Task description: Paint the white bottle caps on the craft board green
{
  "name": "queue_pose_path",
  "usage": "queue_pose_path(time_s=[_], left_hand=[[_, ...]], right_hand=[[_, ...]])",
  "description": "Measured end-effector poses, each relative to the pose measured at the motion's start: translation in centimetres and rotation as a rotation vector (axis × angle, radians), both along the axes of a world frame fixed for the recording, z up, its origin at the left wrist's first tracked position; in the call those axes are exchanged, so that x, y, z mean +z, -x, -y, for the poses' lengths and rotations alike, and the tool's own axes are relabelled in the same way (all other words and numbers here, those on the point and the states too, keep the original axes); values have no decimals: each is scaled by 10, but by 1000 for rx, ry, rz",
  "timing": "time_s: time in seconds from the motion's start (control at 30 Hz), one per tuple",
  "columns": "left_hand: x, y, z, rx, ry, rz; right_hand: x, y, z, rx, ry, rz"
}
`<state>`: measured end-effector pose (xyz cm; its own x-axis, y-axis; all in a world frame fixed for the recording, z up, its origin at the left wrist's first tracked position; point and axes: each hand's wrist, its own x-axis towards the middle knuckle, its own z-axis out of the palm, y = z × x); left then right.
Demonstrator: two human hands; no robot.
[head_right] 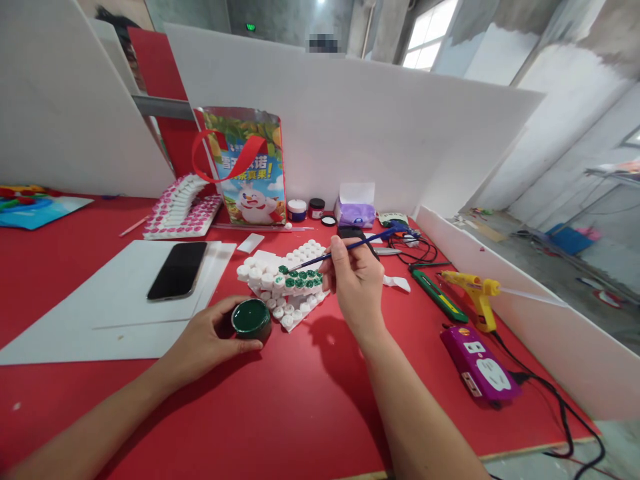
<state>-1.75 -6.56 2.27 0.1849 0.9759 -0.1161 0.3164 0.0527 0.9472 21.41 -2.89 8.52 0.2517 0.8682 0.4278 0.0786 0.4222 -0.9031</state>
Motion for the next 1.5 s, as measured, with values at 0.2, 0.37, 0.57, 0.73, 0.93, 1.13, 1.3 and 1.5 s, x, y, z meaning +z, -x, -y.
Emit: queue_pose_path(time_s=[0.2,0.37,0.57,0.73,0.93,1.13,1.3,1.5], left_hand=[[-2,1,1,-13,-11,-23],[-1,1,1,-20,8,-42],[2,0,1,-43,-18,-79],[3,1,1,-70,-35,-98],[4,2,2,-67,-18,-97],[4,0,2,-67,-21,-95],[3,1,2,-76,-28,-89],[4,0,2,-74,-41,-92]], right_hand=[[0,5,3,61,-6,17],[0,2,1,9,-24,9],[-2,4,3,61,-16,43],[0,1,2,-3,-16,47],[1,1,3,22,-17,63],[3,1,6,-2,-17,76],[3,1,6,18,-19,70],[7,2,11,22,-33,80]])
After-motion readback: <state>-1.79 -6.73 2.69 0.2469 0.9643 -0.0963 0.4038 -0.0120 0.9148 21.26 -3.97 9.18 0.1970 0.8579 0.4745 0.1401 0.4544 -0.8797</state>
